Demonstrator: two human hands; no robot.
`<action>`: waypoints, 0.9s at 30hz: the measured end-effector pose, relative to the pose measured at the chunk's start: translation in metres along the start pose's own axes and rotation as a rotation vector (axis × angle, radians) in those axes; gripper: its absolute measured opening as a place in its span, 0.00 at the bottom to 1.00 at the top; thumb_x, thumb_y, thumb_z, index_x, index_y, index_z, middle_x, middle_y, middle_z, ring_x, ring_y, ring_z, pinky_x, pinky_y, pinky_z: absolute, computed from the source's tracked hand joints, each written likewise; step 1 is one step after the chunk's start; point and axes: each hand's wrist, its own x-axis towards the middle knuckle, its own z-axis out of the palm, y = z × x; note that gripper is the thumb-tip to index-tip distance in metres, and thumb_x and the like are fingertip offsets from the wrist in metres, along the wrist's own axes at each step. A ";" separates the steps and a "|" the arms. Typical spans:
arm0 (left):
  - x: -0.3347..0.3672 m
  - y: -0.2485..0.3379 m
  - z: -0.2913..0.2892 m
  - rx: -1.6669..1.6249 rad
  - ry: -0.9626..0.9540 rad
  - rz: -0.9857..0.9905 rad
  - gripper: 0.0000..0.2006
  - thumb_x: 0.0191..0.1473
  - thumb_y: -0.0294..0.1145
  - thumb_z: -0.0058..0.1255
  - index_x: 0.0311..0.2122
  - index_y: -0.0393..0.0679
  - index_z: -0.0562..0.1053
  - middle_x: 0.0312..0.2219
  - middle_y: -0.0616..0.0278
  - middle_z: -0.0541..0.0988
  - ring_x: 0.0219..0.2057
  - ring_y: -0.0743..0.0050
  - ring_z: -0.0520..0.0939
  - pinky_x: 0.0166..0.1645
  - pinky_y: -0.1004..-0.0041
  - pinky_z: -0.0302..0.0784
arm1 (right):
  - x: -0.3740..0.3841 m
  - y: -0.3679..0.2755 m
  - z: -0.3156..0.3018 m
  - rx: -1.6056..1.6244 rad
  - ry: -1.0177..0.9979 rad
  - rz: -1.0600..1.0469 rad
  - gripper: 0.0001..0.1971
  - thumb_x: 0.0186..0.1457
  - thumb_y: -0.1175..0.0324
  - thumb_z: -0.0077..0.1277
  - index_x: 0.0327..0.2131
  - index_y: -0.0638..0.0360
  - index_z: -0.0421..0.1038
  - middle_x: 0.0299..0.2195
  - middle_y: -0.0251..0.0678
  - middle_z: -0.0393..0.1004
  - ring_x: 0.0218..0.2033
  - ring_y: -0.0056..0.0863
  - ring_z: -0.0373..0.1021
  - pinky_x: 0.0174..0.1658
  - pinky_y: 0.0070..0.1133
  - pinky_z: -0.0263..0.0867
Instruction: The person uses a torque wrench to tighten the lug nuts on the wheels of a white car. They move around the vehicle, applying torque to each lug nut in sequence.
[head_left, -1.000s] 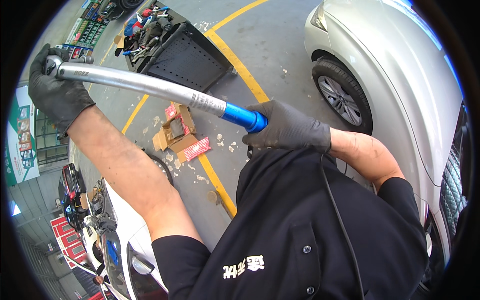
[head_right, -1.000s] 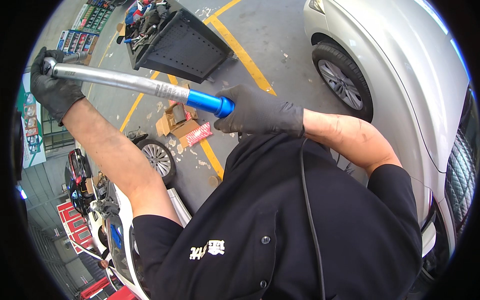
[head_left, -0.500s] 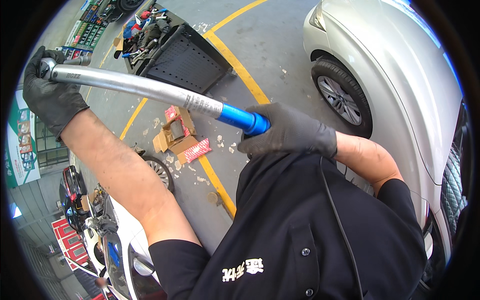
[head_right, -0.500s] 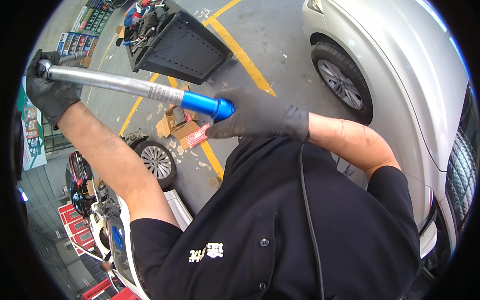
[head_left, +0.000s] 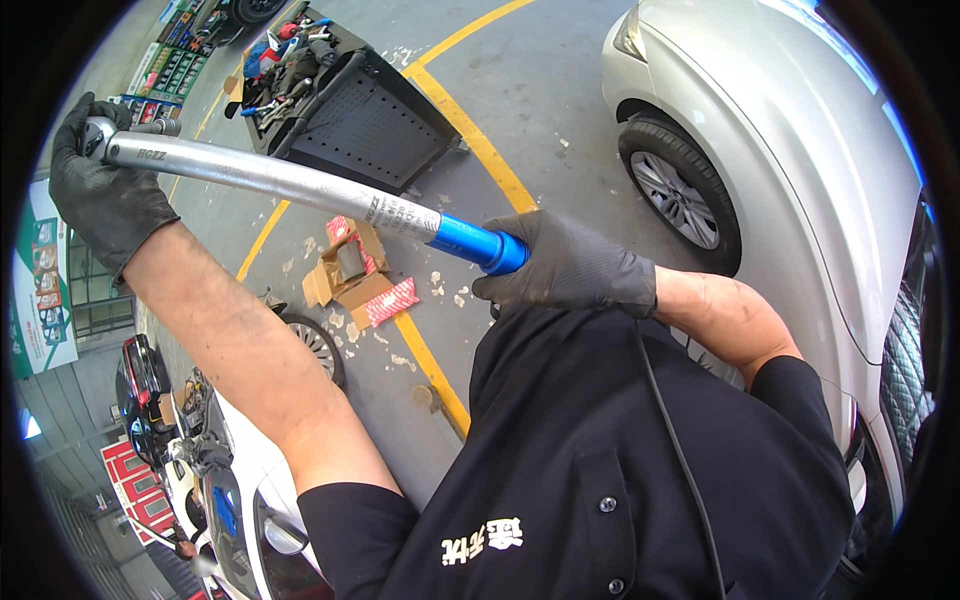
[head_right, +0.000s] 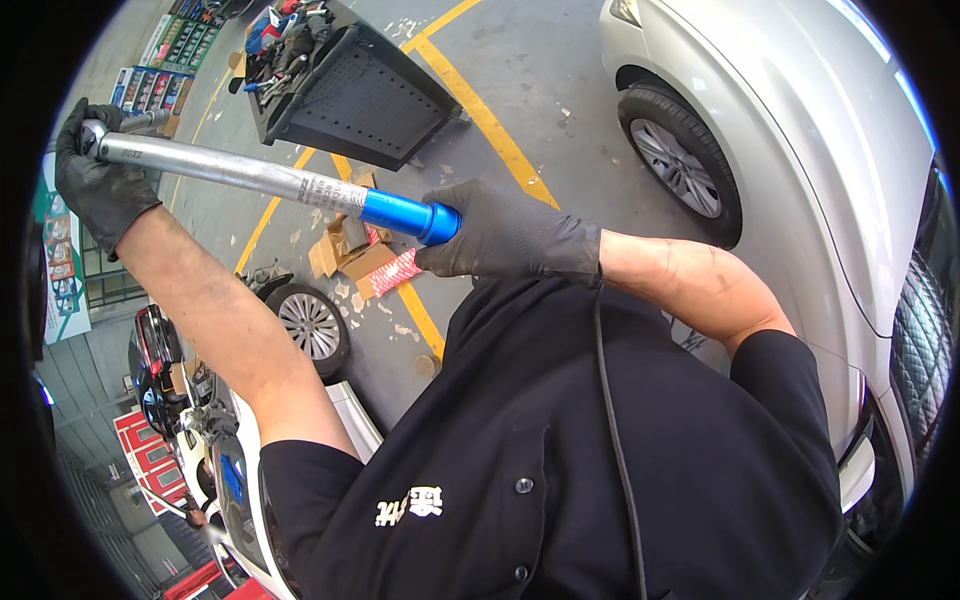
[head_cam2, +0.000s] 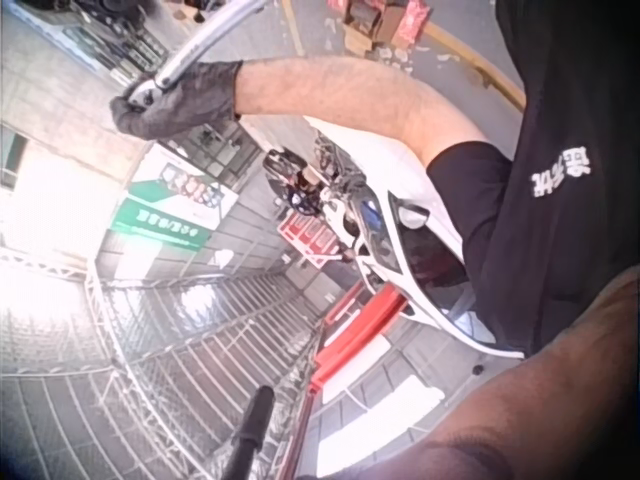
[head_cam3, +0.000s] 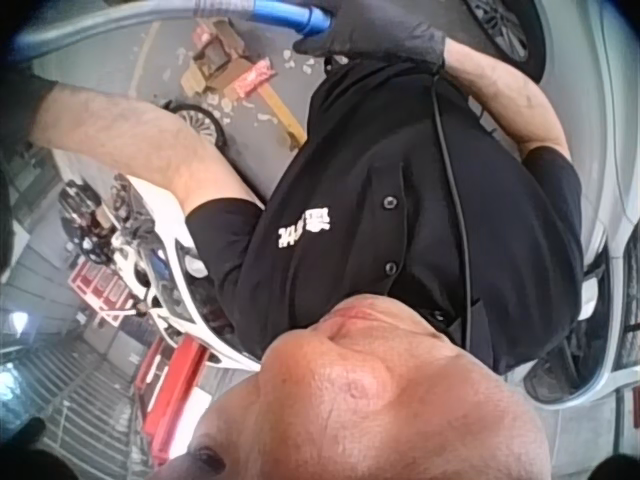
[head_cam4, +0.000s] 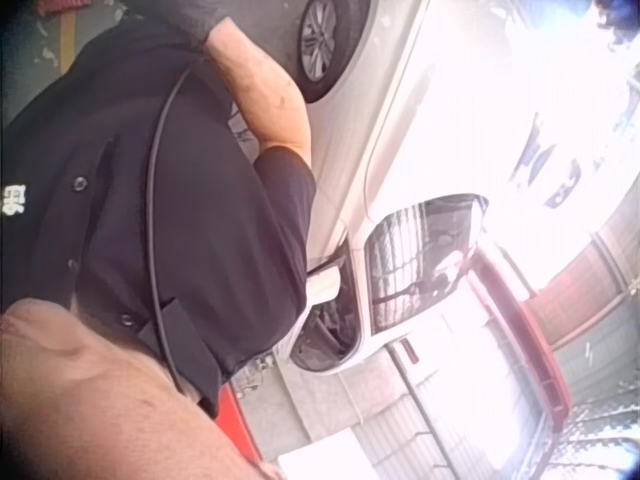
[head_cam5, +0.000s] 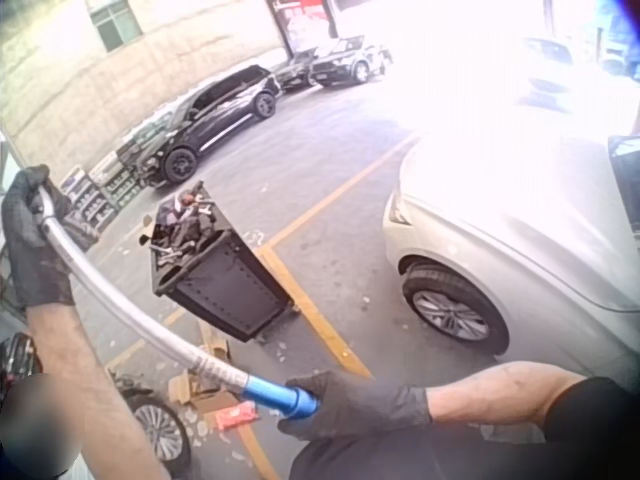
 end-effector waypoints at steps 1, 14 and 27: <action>-0.003 -0.001 0.001 0.026 -0.013 0.015 0.11 0.55 0.19 0.45 0.41 0.26 0.74 0.31 0.49 0.76 0.29 0.62 0.80 0.36 0.67 0.84 | 0.000 0.000 0.000 0.011 -0.003 0.023 0.23 0.50 0.64 0.63 0.46 0.67 0.73 0.25 0.36 0.76 0.22 0.19 0.71 0.30 0.22 0.69; -0.005 -0.013 -0.009 0.096 -0.141 0.075 0.11 0.57 0.18 0.43 0.44 0.28 0.73 0.31 0.51 0.76 0.29 0.66 0.79 0.31 0.61 0.86 | -0.002 0.001 0.002 0.033 -0.027 0.116 0.23 0.49 0.65 0.63 0.47 0.66 0.72 0.23 0.34 0.75 0.20 0.18 0.69 0.27 0.20 0.67; -0.004 -0.012 -0.002 -0.059 -0.022 -0.085 0.11 0.58 0.20 0.45 0.43 0.24 0.73 0.32 0.51 0.74 0.31 0.66 0.78 0.40 0.69 0.82 | -0.002 0.012 0.001 0.066 -0.085 0.074 0.16 0.49 0.67 0.60 0.40 0.67 0.73 0.20 0.31 0.71 0.16 0.17 0.65 0.20 0.18 0.62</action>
